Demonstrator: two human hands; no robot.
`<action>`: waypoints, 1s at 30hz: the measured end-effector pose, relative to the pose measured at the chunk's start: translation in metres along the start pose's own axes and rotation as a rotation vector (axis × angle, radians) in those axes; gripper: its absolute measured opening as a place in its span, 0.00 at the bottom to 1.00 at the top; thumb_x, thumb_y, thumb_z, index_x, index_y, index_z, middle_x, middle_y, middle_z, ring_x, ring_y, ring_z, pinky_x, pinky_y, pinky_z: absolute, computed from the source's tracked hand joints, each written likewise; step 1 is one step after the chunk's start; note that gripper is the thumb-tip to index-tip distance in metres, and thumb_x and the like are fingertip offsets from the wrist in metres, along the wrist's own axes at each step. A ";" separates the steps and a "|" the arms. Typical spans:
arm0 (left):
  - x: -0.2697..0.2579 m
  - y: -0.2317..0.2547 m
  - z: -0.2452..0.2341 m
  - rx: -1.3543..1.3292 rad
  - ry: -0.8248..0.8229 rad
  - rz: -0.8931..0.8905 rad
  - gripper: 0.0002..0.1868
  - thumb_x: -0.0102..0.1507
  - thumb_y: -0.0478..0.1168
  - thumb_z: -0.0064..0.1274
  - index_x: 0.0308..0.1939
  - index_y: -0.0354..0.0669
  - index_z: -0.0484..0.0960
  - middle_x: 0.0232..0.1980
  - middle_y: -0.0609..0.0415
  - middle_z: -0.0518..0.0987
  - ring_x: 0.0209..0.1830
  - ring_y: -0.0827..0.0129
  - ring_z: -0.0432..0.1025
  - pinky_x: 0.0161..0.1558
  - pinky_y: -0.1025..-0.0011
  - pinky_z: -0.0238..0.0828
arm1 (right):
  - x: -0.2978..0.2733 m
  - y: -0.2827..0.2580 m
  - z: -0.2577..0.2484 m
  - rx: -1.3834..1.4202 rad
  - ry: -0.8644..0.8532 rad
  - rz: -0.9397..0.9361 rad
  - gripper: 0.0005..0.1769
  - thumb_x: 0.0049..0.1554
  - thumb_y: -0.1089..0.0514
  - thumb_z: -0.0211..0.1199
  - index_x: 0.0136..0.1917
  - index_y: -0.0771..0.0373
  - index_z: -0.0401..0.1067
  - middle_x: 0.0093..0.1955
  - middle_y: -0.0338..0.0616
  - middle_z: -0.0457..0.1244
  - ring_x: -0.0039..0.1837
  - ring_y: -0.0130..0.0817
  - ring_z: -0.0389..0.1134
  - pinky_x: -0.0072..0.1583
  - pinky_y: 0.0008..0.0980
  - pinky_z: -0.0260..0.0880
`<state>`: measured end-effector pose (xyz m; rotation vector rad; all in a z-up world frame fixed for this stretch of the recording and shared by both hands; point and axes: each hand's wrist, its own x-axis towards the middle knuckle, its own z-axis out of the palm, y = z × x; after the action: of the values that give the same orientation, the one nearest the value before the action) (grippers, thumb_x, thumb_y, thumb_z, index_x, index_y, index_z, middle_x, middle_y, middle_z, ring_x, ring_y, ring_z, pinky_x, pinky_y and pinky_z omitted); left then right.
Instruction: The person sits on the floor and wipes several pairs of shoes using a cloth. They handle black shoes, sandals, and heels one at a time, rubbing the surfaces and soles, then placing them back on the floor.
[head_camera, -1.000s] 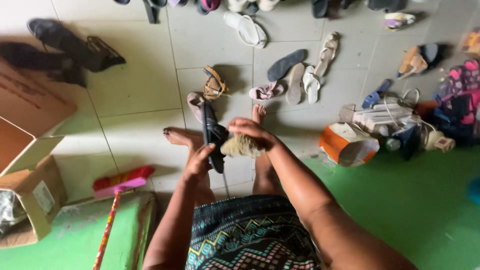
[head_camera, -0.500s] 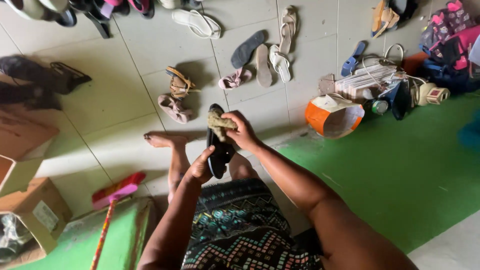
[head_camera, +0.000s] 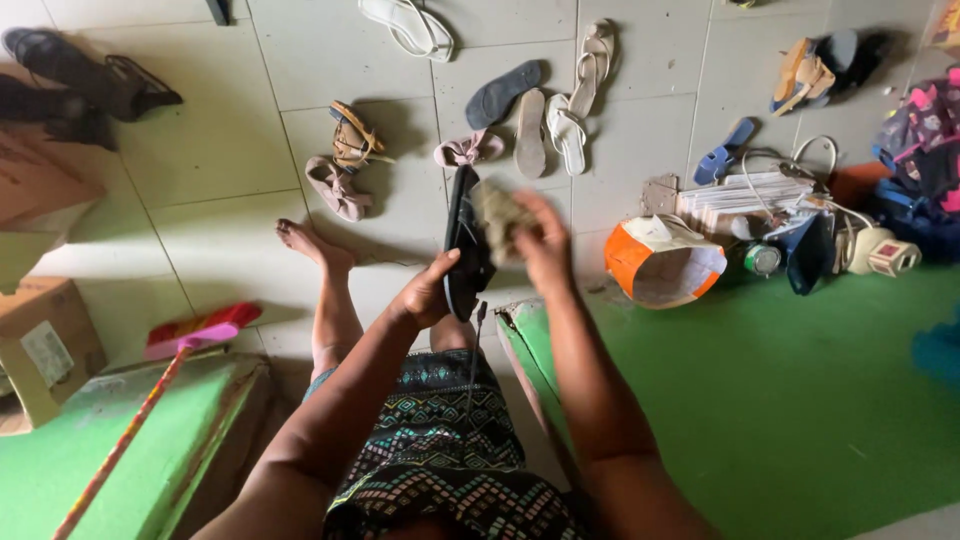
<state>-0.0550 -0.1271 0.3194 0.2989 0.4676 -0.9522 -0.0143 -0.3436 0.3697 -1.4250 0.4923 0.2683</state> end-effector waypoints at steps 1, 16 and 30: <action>0.008 -0.004 -0.009 0.021 -0.029 0.037 0.34 0.72 0.60 0.57 0.68 0.37 0.68 0.57 0.45 0.74 0.55 0.57 0.70 0.53 0.61 0.71 | -0.007 0.001 0.013 -0.172 -0.160 -0.093 0.28 0.54 0.73 0.59 0.68 0.63 0.70 0.67 0.43 0.62 0.65 0.32 0.65 0.65 0.31 0.67; -0.050 0.102 -0.013 -0.163 0.122 -0.014 0.41 0.61 0.68 0.52 0.70 0.47 0.71 0.65 0.50 0.76 0.60 0.57 0.73 0.55 0.54 0.74 | -0.008 0.020 0.107 -0.656 0.099 -0.564 0.20 0.44 0.74 0.65 0.49 0.60 0.76 0.55 0.43 0.65 0.61 0.43 0.68 0.62 0.42 0.71; -0.118 0.189 -0.080 -0.105 0.101 0.156 0.40 0.63 0.67 0.54 0.64 0.37 0.73 0.51 0.44 0.81 0.43 0.55 0.77 0.40 0.54 0.79 | 0.050 -0.078 0.221 0.284 -0.474 -0.095 0.21 0.51 0.68 0.57 0.59 0.65 0.73 0.57 0.45 0.68 0.59 0.35 0.69 0.64 0.34 0.70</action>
<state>0.0247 0.0960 0.3176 0.2850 0.5765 -0.7601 0.1020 -0.1425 0.4289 -1.0579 0.0684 0.4280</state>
